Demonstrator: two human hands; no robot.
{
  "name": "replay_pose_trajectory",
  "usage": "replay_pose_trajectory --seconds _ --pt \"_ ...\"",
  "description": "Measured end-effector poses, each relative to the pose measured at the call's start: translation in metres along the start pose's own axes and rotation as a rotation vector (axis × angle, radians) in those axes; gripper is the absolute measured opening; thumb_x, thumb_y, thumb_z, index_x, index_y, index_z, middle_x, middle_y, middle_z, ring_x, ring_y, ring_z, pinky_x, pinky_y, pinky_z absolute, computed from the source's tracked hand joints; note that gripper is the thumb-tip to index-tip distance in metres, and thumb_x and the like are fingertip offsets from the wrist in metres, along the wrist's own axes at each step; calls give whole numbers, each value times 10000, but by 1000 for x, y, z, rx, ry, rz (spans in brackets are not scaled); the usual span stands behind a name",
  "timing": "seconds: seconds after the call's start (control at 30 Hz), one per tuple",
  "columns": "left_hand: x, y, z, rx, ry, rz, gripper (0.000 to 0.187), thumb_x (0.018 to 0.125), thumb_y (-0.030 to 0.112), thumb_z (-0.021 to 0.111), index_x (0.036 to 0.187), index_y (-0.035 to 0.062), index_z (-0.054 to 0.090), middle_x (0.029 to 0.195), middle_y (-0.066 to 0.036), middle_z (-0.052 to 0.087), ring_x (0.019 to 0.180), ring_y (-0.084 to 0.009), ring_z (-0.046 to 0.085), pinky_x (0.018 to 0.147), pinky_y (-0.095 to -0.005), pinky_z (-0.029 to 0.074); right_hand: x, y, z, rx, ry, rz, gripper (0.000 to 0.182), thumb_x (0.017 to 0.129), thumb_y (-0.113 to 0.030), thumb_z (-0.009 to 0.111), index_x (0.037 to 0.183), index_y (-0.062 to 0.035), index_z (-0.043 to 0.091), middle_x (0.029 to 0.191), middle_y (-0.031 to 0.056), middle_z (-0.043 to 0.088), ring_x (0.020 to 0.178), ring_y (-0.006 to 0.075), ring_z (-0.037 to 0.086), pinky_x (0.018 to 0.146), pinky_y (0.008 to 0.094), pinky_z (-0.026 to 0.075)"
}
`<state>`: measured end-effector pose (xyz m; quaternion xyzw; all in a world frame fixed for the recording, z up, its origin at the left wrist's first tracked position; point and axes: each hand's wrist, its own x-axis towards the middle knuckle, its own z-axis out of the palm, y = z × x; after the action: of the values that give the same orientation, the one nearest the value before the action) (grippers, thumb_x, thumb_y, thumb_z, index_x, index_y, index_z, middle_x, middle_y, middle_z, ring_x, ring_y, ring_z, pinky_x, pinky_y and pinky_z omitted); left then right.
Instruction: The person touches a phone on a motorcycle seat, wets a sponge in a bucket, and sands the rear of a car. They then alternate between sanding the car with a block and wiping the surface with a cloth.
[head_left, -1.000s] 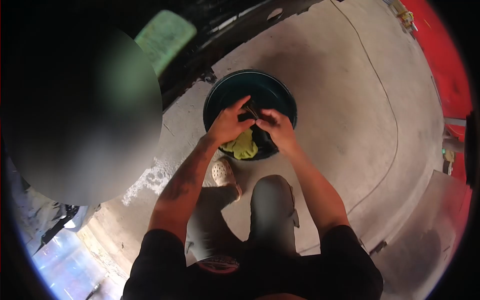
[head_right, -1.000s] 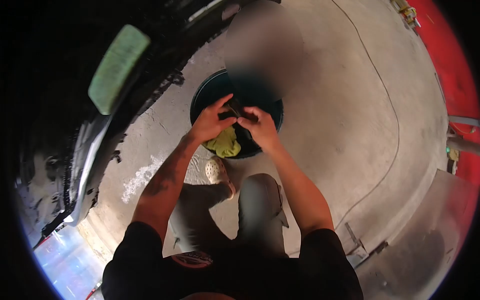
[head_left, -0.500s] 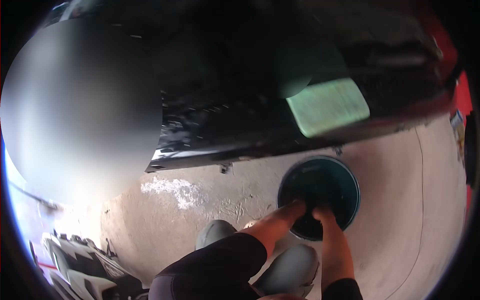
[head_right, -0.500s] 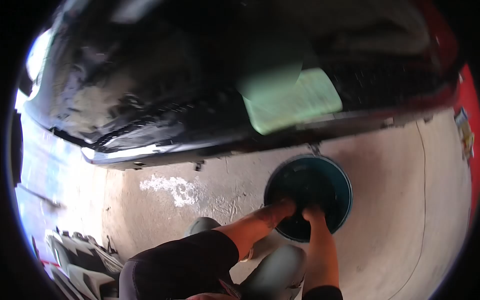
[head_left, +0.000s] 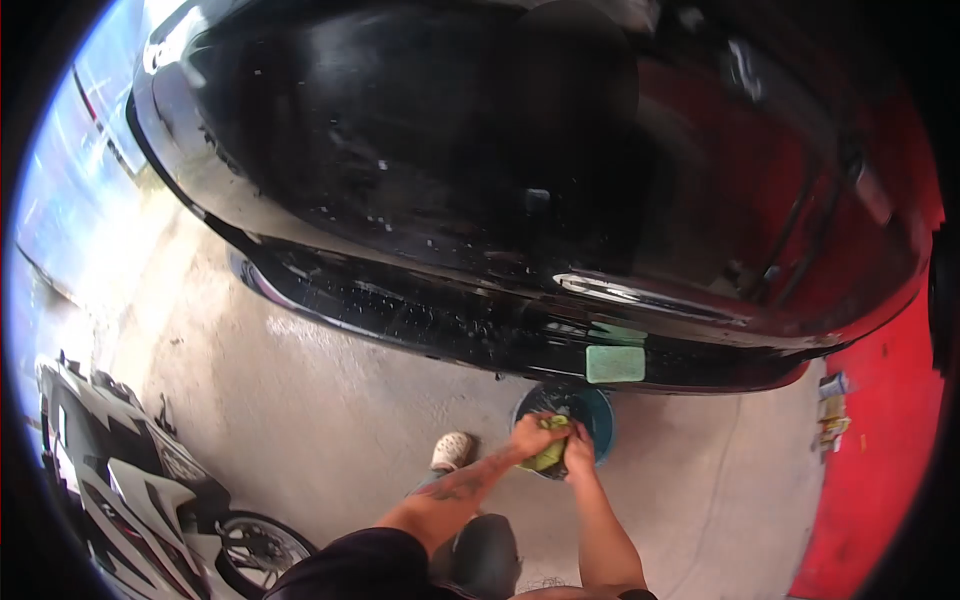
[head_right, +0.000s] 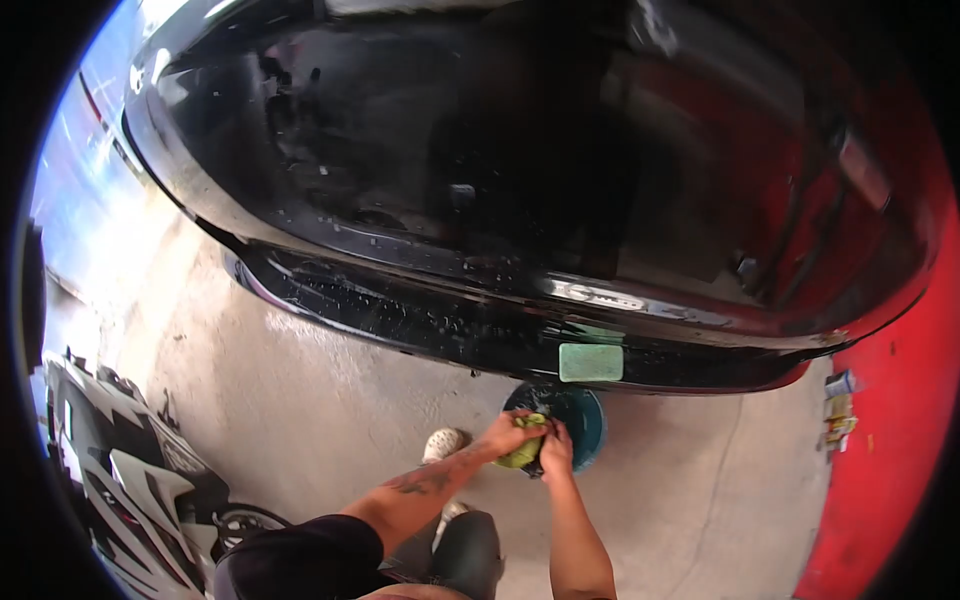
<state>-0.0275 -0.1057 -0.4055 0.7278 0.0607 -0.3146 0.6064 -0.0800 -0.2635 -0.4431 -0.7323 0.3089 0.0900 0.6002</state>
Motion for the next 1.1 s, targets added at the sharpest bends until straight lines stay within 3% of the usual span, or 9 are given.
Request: replay_pose_trajectory --seconds 0.2,0.27,0.37,0.43,0.63,0.77,0.87,0.93,1.1 --pt "-128 84 -64 -196 129 149 400 875 215 823 1211 18 733 991 -91 770 897 -129 706 797 -328 593 -115 -116 1 -133 -63 -233 397 1059 -196 625 1429 -56 595 1233 136 705 1123 200 645 1005 333 500" --pt "-146 97 -80 -282 227 191 398 862 228 818 1194 23 737 1025 -136 781 926 -216 756 865 -365 596 -144 -136 -11 -233 -97 -213 431 1045 -190 655 1444 -47 576 1169 126 717 1058 185 665 945 329 530" --pt "-180 141 -126 -307 401 372 417 851 198 839 1200 1 725 1048 -152 771 951 -240 753 891 -368 589 -168 -145 -25 -361 -78 -175 466 1018 -165 698 1449 -43 569 1115 121 723 1004 178 677 872 325 552" --pt "-197 177 -161 -235 503 596 444 884 164 837 1251 -21 669 1076 -84 742 992 -138 681 894 -307 562 -179 -160 -27 -389 -71 -311 479 1000 -141 719 1447 -49 573 1134 129 716 982 187 682 842 329 559" --pt "-235 342 -257 135 975 1336 454 807 94 871 1206 -3 679 1148 -158 672 1026 -297 681 899 -376 546 -211 -255 -15 -518 -32 -669 503 946 -95 771 1417 -48 600 1185 165 677 977 257 682 846 367 557" --pt "-209 408 -269 410 1301 1370 452 760 155 898 1173 129 716 1172 -91 653 1031 -322 645 857 -415 538 -219 -341 -6 -716 32 -1068 575 853 -41 829 1388 -41 620 1180 175 666 1045 353 654 910 411 542" --pt "-179 376 -244 918 1258 1351 405 756 213 813 1149 243 722 1176 -46 646 1093 -305 607 822 -426 487 -214 -410 -6 -764 120 -1316 600 789 -24 856 1349 -28 642 1204 178 662 1036 378 648 893 437 551" --pt "-168 322 -235 827 1095 1331 387 728 169 832 1102 217 745 1188 -54 659 1105 -319 624 861 -448 509 -214 -464 0 -878 196 -1593 580 782 -40 859 1324 -21 655 1207 175 655 1017 379 644 865 441 553" --pt "-154 189 -265 71 1452 863 349 878 138 816 1191 29 708 1164 -157 669 1114 -332 622 988 -447 499 -191 -542 29 -1074 244 -1961 565 795 -100 845 1331 -100 666 1208 124 635 1001 336 621 831 438 538"
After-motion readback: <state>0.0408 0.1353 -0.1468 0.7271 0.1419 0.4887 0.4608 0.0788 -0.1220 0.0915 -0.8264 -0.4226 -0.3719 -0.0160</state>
